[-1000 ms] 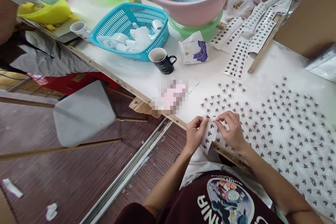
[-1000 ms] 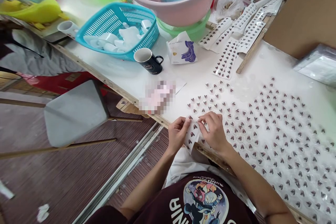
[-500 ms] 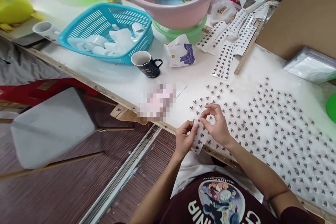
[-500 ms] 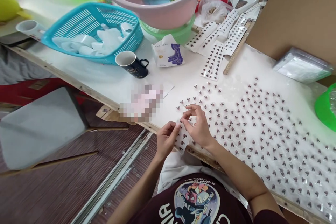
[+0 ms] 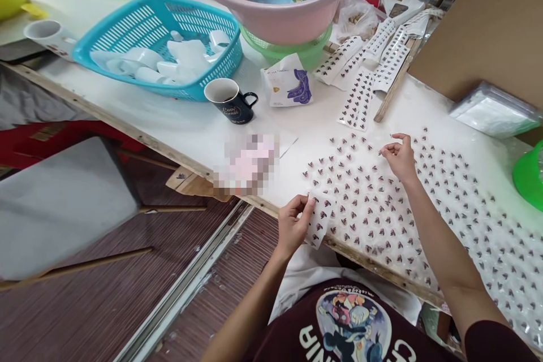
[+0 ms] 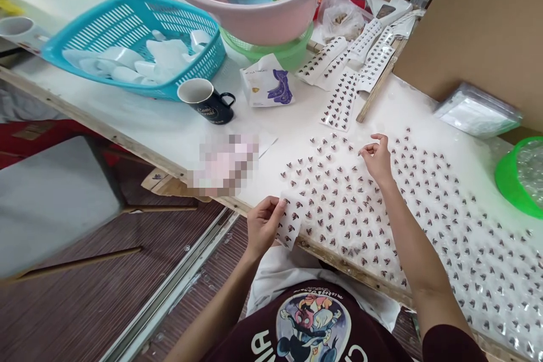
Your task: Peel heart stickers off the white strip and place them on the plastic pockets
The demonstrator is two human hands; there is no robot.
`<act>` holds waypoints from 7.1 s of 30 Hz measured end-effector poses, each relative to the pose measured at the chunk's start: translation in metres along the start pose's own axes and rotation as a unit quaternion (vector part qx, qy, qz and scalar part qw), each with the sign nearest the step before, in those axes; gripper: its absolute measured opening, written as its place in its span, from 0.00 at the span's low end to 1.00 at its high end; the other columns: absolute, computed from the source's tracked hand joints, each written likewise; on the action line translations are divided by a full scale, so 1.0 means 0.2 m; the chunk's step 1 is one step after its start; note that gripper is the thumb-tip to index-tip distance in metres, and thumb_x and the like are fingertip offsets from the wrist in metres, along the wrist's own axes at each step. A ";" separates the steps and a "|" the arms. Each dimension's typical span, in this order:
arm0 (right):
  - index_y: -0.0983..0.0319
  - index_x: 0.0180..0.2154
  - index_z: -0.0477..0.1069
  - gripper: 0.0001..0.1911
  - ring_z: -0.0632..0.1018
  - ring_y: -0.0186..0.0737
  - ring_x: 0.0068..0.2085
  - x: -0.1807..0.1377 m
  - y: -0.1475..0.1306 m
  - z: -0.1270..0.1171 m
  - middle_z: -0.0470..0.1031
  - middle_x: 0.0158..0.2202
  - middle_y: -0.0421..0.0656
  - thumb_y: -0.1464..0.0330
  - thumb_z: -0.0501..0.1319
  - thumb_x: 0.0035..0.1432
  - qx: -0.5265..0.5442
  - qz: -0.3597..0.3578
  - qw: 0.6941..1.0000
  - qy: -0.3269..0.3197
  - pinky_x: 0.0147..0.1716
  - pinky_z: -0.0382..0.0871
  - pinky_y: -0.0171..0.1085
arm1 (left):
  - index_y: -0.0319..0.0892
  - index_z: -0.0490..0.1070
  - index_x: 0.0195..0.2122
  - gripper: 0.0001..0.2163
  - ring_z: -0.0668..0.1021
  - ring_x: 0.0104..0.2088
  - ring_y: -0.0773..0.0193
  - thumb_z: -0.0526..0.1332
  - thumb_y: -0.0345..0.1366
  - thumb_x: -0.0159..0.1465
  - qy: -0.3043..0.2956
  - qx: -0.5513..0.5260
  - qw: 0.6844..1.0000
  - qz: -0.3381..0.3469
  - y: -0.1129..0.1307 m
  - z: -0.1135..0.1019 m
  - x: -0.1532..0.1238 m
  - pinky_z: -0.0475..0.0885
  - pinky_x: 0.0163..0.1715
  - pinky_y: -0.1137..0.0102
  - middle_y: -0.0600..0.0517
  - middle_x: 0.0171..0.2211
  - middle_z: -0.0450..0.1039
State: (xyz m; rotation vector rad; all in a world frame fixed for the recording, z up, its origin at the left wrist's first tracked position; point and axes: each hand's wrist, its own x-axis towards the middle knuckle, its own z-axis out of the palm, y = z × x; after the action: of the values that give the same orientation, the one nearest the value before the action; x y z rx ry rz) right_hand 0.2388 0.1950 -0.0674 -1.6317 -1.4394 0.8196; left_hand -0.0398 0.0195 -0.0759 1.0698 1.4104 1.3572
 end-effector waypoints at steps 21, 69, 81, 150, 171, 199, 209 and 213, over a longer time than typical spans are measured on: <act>0.57 0.47 0.67 0.19 0.69 0.38 0.32 -0.01 0.04 -0.05 0.71 0.42 0.43 0.62 0.63 0.53 -0.151 -0.078 0.981 0.098 0.41 0.68 0.43 | 0.41 0.68 0.26 0.16 0.64 0.21 0.71 0.62 0.45 0.66 -0.004 0.032 0.999 0.018 -0.01 0.00 0.00 0.60 0.21 0.75 0.56 0.21 0.63; 0.54 0.34 0.74 0.03 0.77 0.49 0.42 -0.72 -0.40 0.27 0.77 0.35 0.43 0.65 0.63 0.63 -0.040 -0.213 0.964 -0.151 0.47 0.65 0.50 | 0.40 0.74 0.31 0.14 0.70 0.22 0.69 0.66 0.48 0.62 0.009 -0.043 0.997 -0.056 0.02 0.04 0.00 0.65 0.22 0.74 0.54 0.24 0.72; 0.54 0.49 0.63 0.19 0.77 0.40 0.36 -0.69 -0.45 0.41 0.76 0.33 0.37 0.65 0.65 0.57 0.173 -0.067 0.961 -0.205 0.44 0.70 0.44 | 0.39 0.73 0.28 0.15 0.66 0.20 0.71 0.67 0.47 0.62 0.011 -0.020 1.000 -0.022 -0.02 0.01 0.00 0.61 0.20 0.75 0.56 0.20 0.69; 0.58 0.26 0.68 0.04 0.72 0.44 0.33 0.15 0.13 -0.26 0.70 0.25 0.40 0.68 0.62 0.50 -0.289 0.058 0.955 0.031 0.45 0.64 0.46 | 0.39 0.74 0.27 0.13 0.66 0.22 0.70 0.65 0.44 0.64 0.024 0.040 0.999 0.004 -0.01 0.02 0.00 0.61 0.21 0.75 0.55 0.20 0.67; 0.60 0.30 0.72 0.14 0.71 0.37 0.29 -0.69 -0.39 0.31 0.72 0.26 0.38 0.58 0.61 0.61 0.061 0.016 0.938 -0.341 0.31 0.64 0.36 | 0.40 0.75 0.32 0.13 0.69 0.24 0.69 0.65 0.46 0.65 -0.019 -0.019 1.000 -0.002 -0.01 0.01 -0.01 0.64 0.24 0.74 0.54 0.25 0.72; 0.53 0.48 0.60 0.18 0.78 0.41 0.40 -0.44 -0.45 0.20 0.73 0.35 0.39 0.64 0.65 0.59 0.192 -0.052 0.972 -0.123 0.46 0.75 0.45 | 0.41 0.72 0.24 0.15 0.68 0.22 0.68 0.63 0.43 0.65 -0.007 0.084 0.996 0.029 0.02 0.01 0.00 0.63 0.24 0.73 0.54 0.20 0.69; 0.56 0.45 0.54 0.24 0.76 0.39 0.33 0.14 0.06 -0.11 0.74 0.31 0.36 0.63 0.63 0.48 -0.025 0.028 0.999 -0.005 0.39 0.71 0.42 | 0.41 0.72 0.24 0.14 0.68 0.22 0.68 0.63 0.43 0.65 0.002 0.080 0.996 0.036 0.03 0.02 0.01 0.64 0.24 0.73 0.54 0.20 0.69; 0.56 0.45 0.55 0.22 0.76 0.39 0.33 0.13 0.07 -0.06 0.73 0.30 0.36 0.65 0.61 0.48 -0.083 0.023 0.996 -0.005 0.40 0.69 0.41 | 0.41 0.72 0.24 0.14 0.68 0.22 0.68 0.63 0.42 0.65 0.003 0.079 0.996 0.035 0.03 0.01 0.01 0.64 0.23 0.73 0.54 0.20 0.69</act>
State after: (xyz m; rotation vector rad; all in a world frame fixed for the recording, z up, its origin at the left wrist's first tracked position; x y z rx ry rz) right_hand 0.2598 0.2175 -0.0728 -1.7923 -1.5152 0.7509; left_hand -0.0374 0.0215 -0.0707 1.2295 1.5176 1.3158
